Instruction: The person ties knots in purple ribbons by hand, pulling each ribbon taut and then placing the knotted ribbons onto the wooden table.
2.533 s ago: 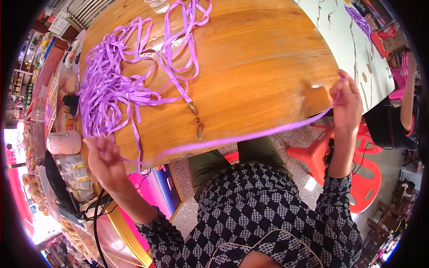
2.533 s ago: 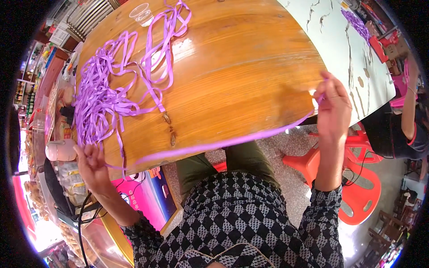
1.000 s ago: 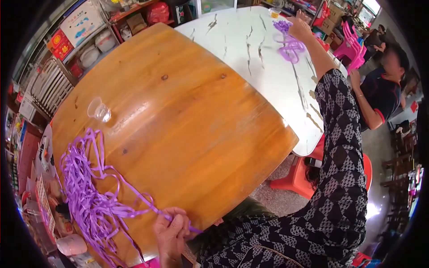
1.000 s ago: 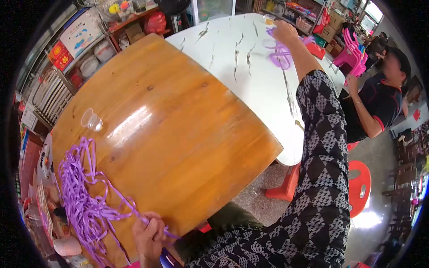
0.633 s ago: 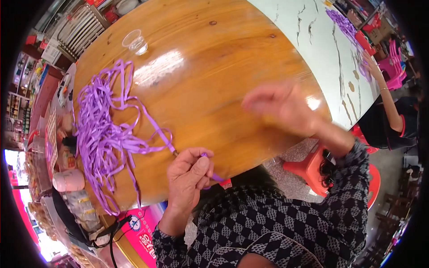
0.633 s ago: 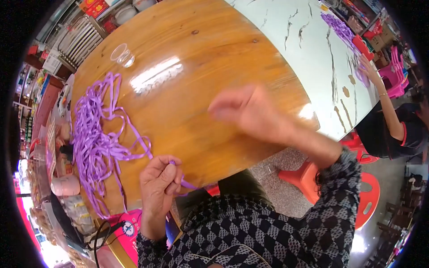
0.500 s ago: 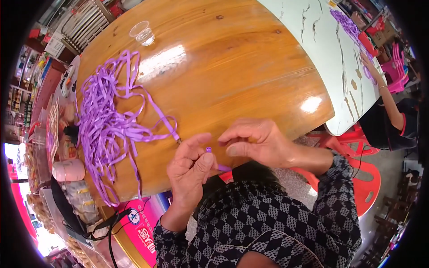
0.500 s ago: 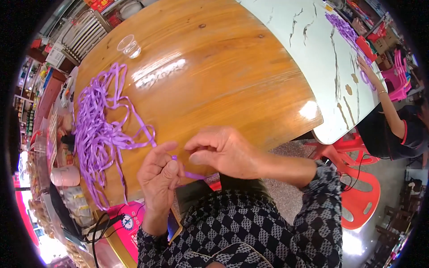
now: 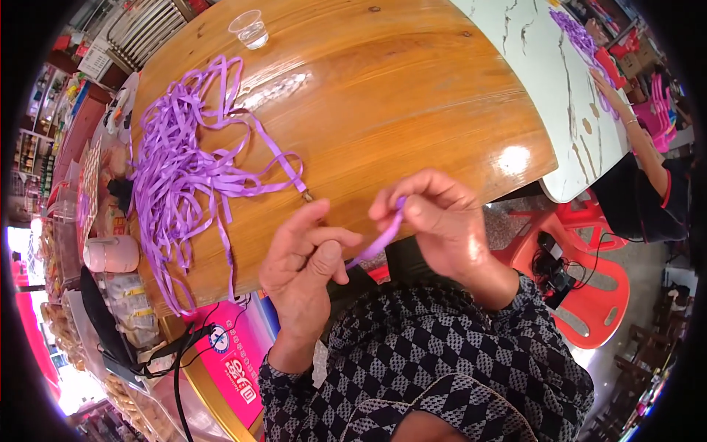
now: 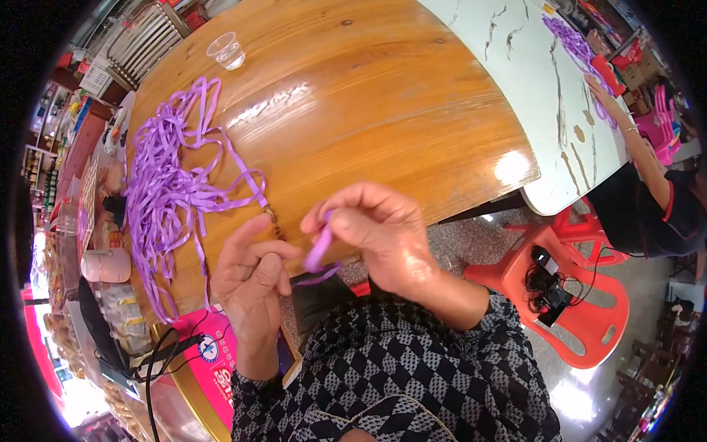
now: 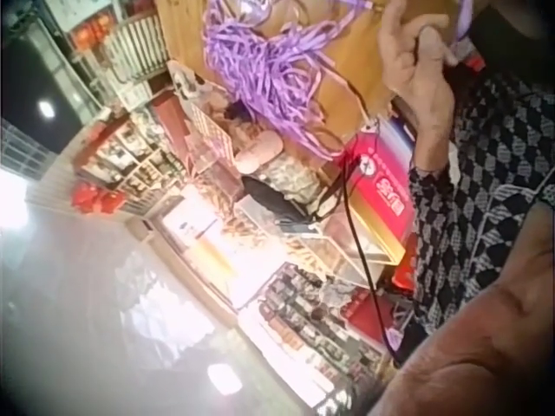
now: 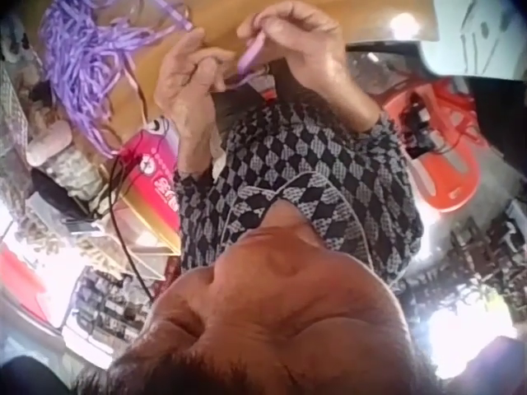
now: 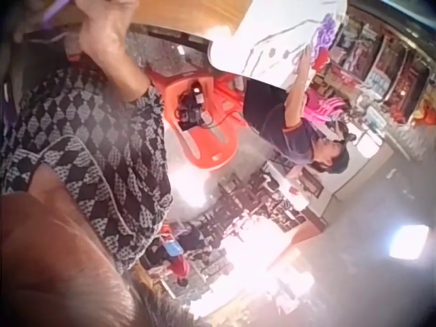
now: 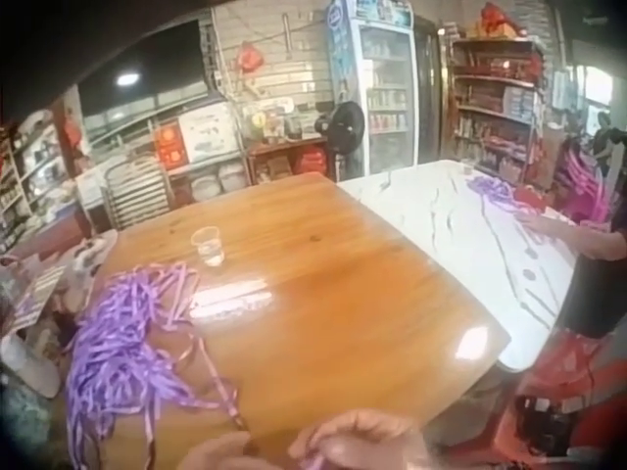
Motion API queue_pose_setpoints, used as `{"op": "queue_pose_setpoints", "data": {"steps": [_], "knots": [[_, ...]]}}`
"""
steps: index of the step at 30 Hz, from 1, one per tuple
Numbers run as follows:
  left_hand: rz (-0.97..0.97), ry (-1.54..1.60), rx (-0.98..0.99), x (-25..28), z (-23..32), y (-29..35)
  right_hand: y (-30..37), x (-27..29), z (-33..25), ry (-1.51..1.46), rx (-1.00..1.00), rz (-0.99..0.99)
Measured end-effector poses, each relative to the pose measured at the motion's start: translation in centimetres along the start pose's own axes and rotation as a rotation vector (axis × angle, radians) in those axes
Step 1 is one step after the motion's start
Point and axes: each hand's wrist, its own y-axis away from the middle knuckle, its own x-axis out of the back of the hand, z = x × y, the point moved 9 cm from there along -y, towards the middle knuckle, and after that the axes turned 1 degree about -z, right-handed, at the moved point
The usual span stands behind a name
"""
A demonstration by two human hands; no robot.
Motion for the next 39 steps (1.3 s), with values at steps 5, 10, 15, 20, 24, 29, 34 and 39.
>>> {"op": "queue_pose_setpoints", "data": {"steps": [5,10,15,20,24,29,34,39], "knots": [[0.047,0.291,-0.089,0.9,1.3,0.1,0.3,0.1,-0.3,0.107,-0.063,-0.083],[-0.074,0.453,-0.099,-0.7,1.3,0.0,0.8,-1.5,4.1,0.184,-0.262,-0.094],[-0.034,0.296,-0.124,-1.0,2.1,0.9,0.8,-3.1,3.9,0.290,-0.175,-0.173],[0.077,-0.164,-0.176,-0.4,1.9,1.5,1.2,-3.6,2.3,0.462,-0.009,-0.136],[0.071,-0.351,0.064,0.7,0.1,2.0,0.8,-3.6,0.5,0.877,0.266,-0.144],[0.038,-0.119,0.182,0.5,-0.7,2.0,0.8,-3.5,0.1,0.971,0.423,-0.196],[0.071,-0.075,0.091,1.4,-0.9,2.0,0.6,-1.9,1.2,0.657,0.031,-0.216],[0.045,-0.086,0.066,1.1,-0.8,1.9,0.9,-2.6,0.4,0.752,0.223,-0.309]]}}
